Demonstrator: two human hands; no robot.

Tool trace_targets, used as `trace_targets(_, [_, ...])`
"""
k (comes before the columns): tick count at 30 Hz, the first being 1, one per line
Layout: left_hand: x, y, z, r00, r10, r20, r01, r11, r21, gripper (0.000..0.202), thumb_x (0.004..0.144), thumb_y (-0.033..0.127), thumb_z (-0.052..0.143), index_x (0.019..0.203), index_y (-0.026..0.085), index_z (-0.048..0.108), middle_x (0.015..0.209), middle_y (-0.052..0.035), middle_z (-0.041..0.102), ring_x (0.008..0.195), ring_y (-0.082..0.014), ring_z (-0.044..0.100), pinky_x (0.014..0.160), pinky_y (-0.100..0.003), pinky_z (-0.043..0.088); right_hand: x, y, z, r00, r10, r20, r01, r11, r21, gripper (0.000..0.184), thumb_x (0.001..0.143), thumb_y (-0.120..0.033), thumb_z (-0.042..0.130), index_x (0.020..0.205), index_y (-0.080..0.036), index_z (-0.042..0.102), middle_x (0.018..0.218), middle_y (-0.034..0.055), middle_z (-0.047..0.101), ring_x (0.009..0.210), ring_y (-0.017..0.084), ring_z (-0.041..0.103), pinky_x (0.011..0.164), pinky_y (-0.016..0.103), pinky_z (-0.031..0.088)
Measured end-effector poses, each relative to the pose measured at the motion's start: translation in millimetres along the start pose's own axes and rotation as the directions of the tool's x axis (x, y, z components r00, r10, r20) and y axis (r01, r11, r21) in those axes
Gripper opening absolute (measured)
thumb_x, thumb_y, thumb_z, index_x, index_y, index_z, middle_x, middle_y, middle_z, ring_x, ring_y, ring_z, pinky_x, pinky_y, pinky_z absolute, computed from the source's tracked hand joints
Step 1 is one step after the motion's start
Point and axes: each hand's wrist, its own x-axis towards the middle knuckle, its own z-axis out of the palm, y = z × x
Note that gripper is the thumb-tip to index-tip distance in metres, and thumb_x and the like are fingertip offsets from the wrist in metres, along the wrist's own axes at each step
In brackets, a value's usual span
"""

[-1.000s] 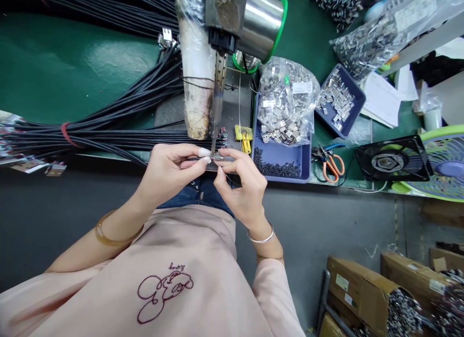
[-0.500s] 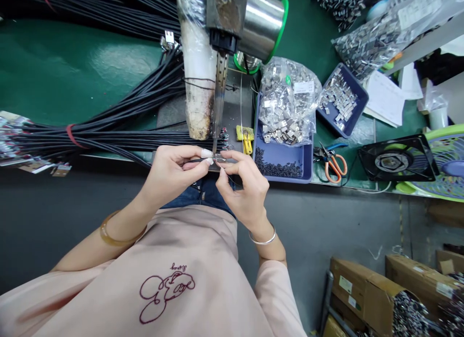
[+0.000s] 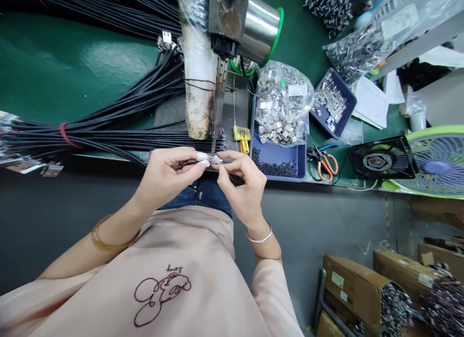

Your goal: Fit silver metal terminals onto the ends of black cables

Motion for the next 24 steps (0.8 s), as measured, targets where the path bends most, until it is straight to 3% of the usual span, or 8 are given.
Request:
trace_targets(5, [3.2,2.2,-1.7,0.999,0.035,0.005,-0.035,0.998,0.059,0.015,0.08,0.018,0.064,0.07,0.014,0.074,0.051,0.006,0.036,0.05,-0.0077,0.034,0.051,-0.025,0.028,3.3,-1.4,1.2,0.997,-0.08,-0.013,0.079,0.994,-0.075,0.008,0.088,-0.015,0.066,0.083,-0.021,0.065,0.105,0.0032,0.076,0.088,0.014,0.076,0.072,0.025,0.065])
trace_targets(11, [5.9,1.6,-0.1,0.999,0.024,-0.025,-0.021,0.996,0.085,0.013,0.079,0.018,0.064,0.068,0.015,0.071,0.05,0.0064,0.038,0.049,-0.0078,0.033,0.051,-0.025,0.028,6.7,1.2,3.5,0.989,-0.146,-0.027,0.141,0.978,-0.152,0.009,0.088,-0.014,0.066,0.083,-0.022,0.066,0.102,0.0029,0.076,0.091,0.015,0.075,0.07,0.025,0.064])
trace_targets(19, [9.5,3.1,-2.3,0.99,0.142,-0.022,-0.137,0.977,0.161,0.017,0.079,0.014,0.063,0.063,0.017,0.068,0.052,0.006,0.035,0.05,-0.0081,0.034,0.052,-0.026,0.029,10.4,-0.3,1.9,0.968,-0.251,-0.021,0.242,0.949,-0.201,0.014,0.086,-0.011,0.068,0.087,-0.024,0.068,0.102,0.0011,0.076,0.097,0.017,0.073,0.086,0.035,0.063])
trace_targets(24, [7.4,2.0,-2.1,0.996,0.088,0.013,-0.089,0.983,0.161,0.015,0.079,0.011,0.063,0.07,0.017,0.074,0.052,0.006,0.037,0.05,-0.0078,0.036,0.051,-0.025,0.028,6.6,0.2,1.4,0.961,-0.277,0.018,0.273,0.933,-0.235,0.014,0.087,-0.011,0.065,0.086,-0.024,0.063,0.102,0.0025,0.076,0.096,0.018,0.074,0.085,0.036,0.062])
